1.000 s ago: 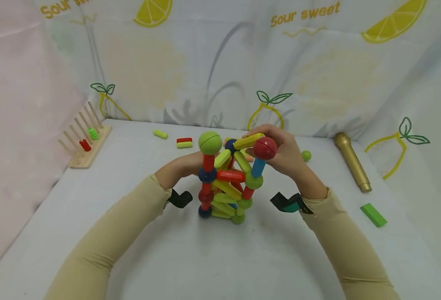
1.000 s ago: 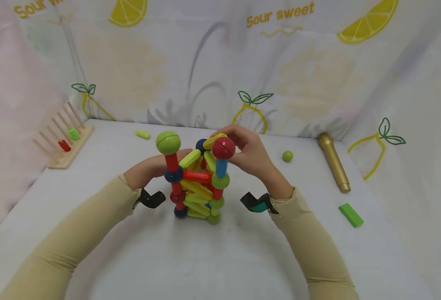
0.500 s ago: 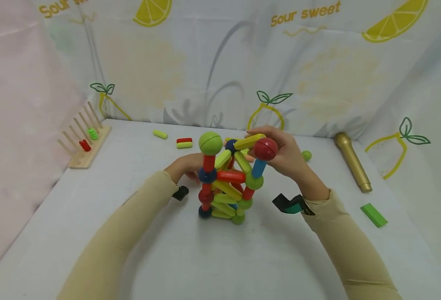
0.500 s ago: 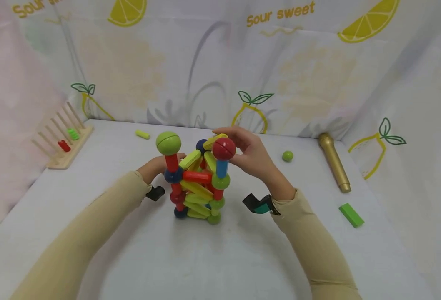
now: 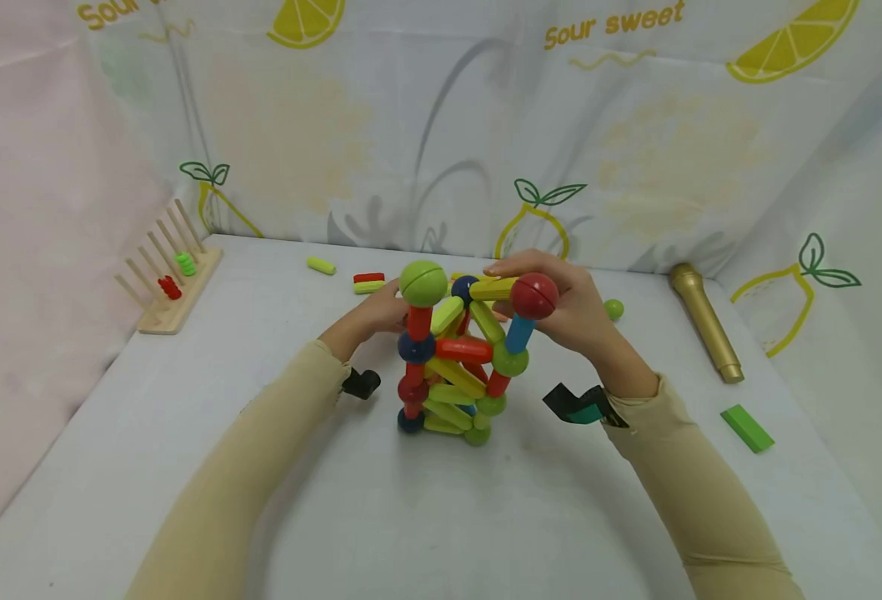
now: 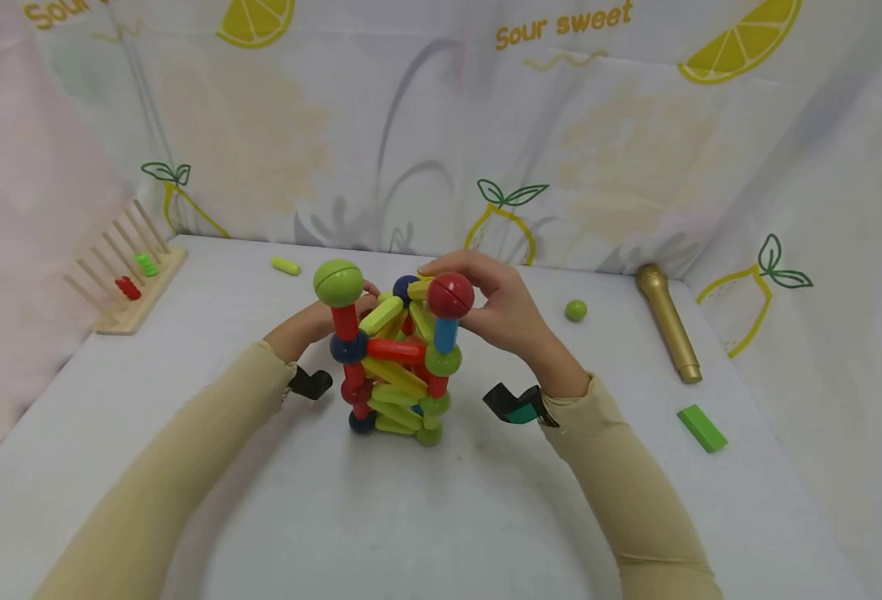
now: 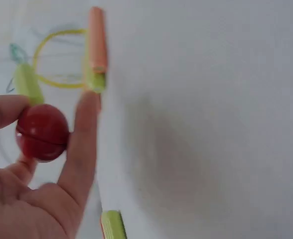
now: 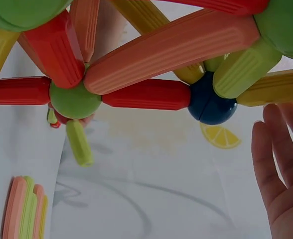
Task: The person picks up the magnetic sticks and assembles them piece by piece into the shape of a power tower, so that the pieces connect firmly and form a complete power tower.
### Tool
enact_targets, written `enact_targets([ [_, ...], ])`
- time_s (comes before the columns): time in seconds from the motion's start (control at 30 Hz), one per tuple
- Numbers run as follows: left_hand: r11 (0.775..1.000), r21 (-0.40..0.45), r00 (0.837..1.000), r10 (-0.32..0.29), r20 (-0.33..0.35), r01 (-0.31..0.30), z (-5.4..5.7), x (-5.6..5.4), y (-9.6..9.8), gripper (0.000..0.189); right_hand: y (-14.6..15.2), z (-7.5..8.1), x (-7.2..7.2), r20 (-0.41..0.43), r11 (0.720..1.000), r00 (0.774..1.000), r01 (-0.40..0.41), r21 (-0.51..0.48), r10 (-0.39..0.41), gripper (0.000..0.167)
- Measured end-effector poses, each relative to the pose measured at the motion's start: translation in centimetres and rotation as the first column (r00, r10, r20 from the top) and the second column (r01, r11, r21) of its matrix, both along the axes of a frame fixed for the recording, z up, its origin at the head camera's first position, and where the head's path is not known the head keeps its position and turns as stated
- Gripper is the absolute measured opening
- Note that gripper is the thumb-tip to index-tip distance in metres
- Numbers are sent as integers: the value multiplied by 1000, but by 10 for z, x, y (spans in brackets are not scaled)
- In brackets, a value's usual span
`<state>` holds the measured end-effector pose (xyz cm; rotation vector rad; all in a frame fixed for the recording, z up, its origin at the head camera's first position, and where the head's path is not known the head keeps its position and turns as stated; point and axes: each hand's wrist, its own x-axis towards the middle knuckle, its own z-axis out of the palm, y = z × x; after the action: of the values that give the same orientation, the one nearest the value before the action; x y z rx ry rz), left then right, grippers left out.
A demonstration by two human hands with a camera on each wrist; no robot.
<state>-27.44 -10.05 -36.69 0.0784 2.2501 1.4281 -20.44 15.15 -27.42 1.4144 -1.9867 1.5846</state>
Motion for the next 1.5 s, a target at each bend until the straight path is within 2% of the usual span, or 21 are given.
enact_targets([
  [0.03,995,93,998,39,44,-43,3,0,-1,49,0,1,0,1,1000,1000,-17,-12,17,42],
  [0.1,962,256,993,65,103,-90,10,0,-3,42,1,1,0,5,998,999,-45,-36,46,41],
  [0.23,860,498,989,54,136,-115,34,6,-6,33,2,2,2,24,993,995,-94,-74,96,37],
  [0.37,759,646,995,32,93,-85,62,17,-4,27,3,2,2,24,992,995,-96,-76,98,35],
  [0.4,742,666,996,30,82,-77,68,19,-4,24,2,2,2,22,992,995,-95,-77,97,35],
  [0.5,726,687,1000,5,28,-23,82,23,-2,20,1,1,2,21,992,995,-94,-85,96,35],
  [0.53,731,682,1000,8,7,-11,85,24,-1,20,1,1,2,22,991,995,-97,-88,99,35],
  [0.63,767,639,996,13,-88,47,94,27,2,27,1,0,2,36,989,993,-111,-94,115,35],
  [0.7,793,605,983,46,-180,74,100,29,6,32,1,0,3,42,989,992,-116,-95,121,34],
  [0.77,822,562,955,87,-285,93,108,33,9,37,1,0,3,46,988,991,-118,-95,123,33],
  [0.87,865,489,887,133,-443,115,117,38,13,42,2,0,3,45,989,992,-116,-95,121,32],
  [0.93,888,437,848,119,-516,142,121,41,15,42,2,-1,2,40,989,992,-113,-91,117,31],
  [1.0,902,390,829,71,-554,184,123,42,17,42,2,-2,1,33,990,993,-108,-87,111,33],
  [1.07,907,355,822,16,-570,229,122,43,17,41,5,-4,-1,29,993,996,-86,-86,89,37],
  [1.13,901,347,822,-18,-570,260,120,44,18,40,9,-8,-5,51,994,997,-55,-97,60,40],
  [1.2,894,354,811,-19,-584,276,119,44,18,40,15,-14,-9,104,994,995,-2,-105,13,38],
  [1.27,879,379,795,0,-607,290,119,45,19,40,21,-23,-14,182,993,983,58,-104,-38,28],
  [1.37,861,406,770,26,-637,307,120,45,21,40,29,-35,-20,296,987,946,156,-49,-135,19],
  [1.43,858,412,770,30,-637,308,120,46,22,40,32,-43,-25,348,975,913,222,16,-214,18],
  [1.5,859,413,777,28,-629,303,118,45,22,40,34,-50,-32,378,945,866,306,118,-327,18],
])
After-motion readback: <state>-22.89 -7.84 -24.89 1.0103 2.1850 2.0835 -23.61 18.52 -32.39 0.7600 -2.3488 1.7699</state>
